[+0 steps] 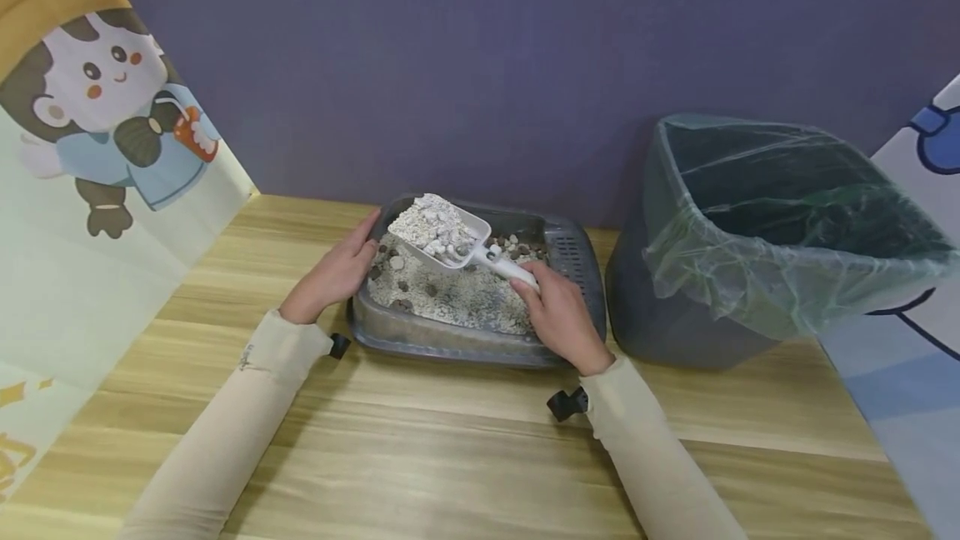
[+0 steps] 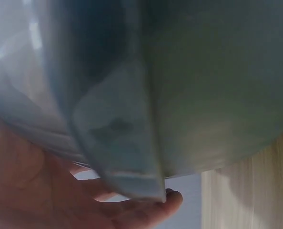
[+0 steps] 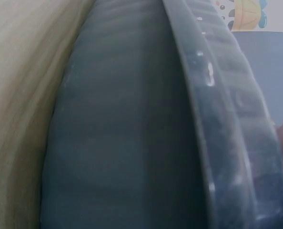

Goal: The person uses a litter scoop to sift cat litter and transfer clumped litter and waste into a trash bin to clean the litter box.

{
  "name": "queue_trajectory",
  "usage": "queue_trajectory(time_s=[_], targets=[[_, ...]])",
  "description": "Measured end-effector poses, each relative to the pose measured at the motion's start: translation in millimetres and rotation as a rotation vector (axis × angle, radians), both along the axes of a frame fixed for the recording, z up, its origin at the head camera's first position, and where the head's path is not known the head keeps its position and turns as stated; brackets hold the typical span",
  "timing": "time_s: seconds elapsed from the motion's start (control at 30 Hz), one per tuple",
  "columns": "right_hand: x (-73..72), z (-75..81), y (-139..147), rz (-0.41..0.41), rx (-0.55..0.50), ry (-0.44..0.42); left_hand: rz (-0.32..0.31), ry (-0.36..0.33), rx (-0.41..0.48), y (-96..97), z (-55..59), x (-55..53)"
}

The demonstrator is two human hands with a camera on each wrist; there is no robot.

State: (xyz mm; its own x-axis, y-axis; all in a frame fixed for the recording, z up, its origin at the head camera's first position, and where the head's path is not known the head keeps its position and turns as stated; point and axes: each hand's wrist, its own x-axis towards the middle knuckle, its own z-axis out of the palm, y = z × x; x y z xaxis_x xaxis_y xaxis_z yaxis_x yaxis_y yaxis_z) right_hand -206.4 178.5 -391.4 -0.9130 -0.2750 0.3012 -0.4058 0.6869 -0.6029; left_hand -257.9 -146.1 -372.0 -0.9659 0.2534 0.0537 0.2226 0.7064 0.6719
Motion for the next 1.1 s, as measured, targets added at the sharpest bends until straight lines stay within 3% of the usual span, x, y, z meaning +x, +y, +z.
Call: queue_trajectory(time_s=[0.2,0.47,1.1], targets=[[0.4,1.4,0.5,0.038,-0.009,0.0,0.004,0.009,-0.021,-1.3,-0.7,-0.3],[-0.7,0.2,0.4,0.025,-0.014,0.012,0.013,0.008,-0.021,-0.1,0.3,0.9],[-2.9,-4.7,0.1,-0.079,-0.045,0.261,0.01,0.016,-0.033,-0.7,-0.4,-0.8]])
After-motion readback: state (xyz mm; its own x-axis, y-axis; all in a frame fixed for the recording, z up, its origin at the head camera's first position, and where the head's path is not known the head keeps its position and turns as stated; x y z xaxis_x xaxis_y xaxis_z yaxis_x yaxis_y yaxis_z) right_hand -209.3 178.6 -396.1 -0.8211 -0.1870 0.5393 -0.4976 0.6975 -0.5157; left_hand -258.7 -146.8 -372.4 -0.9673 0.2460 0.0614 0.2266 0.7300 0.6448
